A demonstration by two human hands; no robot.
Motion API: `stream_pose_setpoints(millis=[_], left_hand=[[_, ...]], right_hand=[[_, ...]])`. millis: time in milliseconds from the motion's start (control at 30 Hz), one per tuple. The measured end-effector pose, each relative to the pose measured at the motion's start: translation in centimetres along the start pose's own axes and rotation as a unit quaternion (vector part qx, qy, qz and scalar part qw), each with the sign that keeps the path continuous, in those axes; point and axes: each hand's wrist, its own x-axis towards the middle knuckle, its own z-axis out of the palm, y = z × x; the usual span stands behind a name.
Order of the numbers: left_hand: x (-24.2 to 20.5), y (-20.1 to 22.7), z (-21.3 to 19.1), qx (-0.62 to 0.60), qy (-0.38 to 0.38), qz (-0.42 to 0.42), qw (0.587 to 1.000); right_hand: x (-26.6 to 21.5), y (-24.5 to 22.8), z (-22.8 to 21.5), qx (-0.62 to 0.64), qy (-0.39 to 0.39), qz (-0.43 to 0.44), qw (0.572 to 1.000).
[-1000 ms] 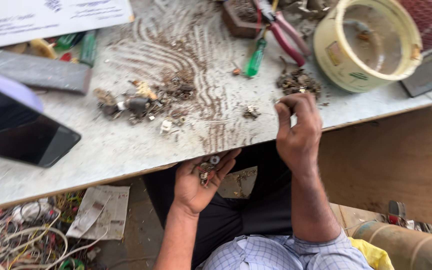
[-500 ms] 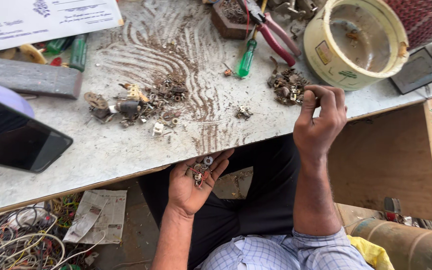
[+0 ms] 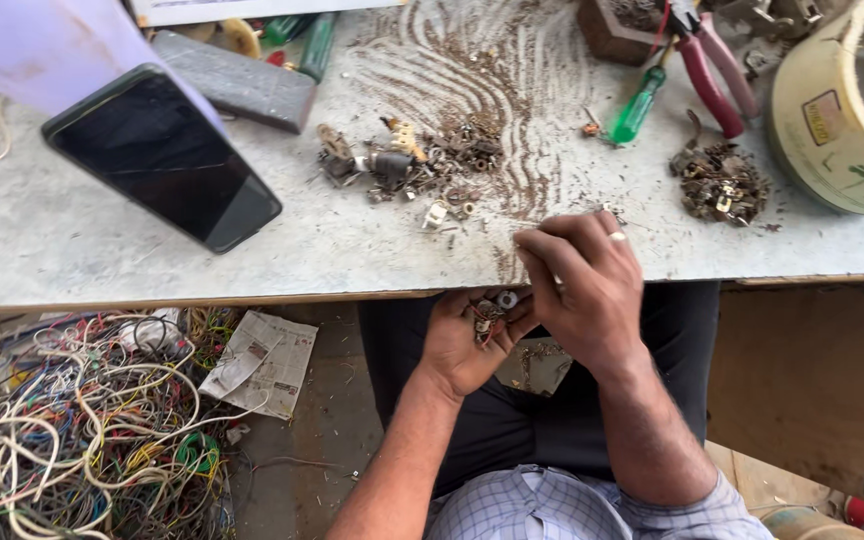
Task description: The person sorts small electronic components and metal scraps on a cluttered workbench. They pick up items from a pile, separate them by hand, and place selected pieces into a container or onto the table.
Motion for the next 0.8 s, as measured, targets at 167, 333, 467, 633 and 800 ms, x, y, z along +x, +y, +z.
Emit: stream_pose_setpoints(millis=[167, 333, 467, 633, 800], left_hand=[[0.2, 0.0, -2.9, 0.004, 0.065, -0.009, 0.998], [0.5, -0.3, -4.4, -0.054, 0.065, -0.006, 0.996], [0.5, 0.0, -2.9, -0.01, 0.079, -0.005, 0.997], [-0.2, 0.2, -0.6, 0.037, 0.046, -0.003, 0.998], [-0.2, 0.2, -0.1, 0.007, 0.03, -0.006, 1.0]], right_hand=[[2.4, -1.5, 1.5, -0.004, -0.102, -0.027, 0.994], [2.7, -2.1, 2.6, 0.005, -0.133, -0.055, 0.99], [2.2, -1.2, 3.2, -0.002, -0.135, -0.033, 0.99], [1.1, 0.5, 2.8, -0.018, -0.097, -0.003, 0.995], [0.8, 0.8, 2.1, -0.007, -0.072, 0.036, 0.997]])
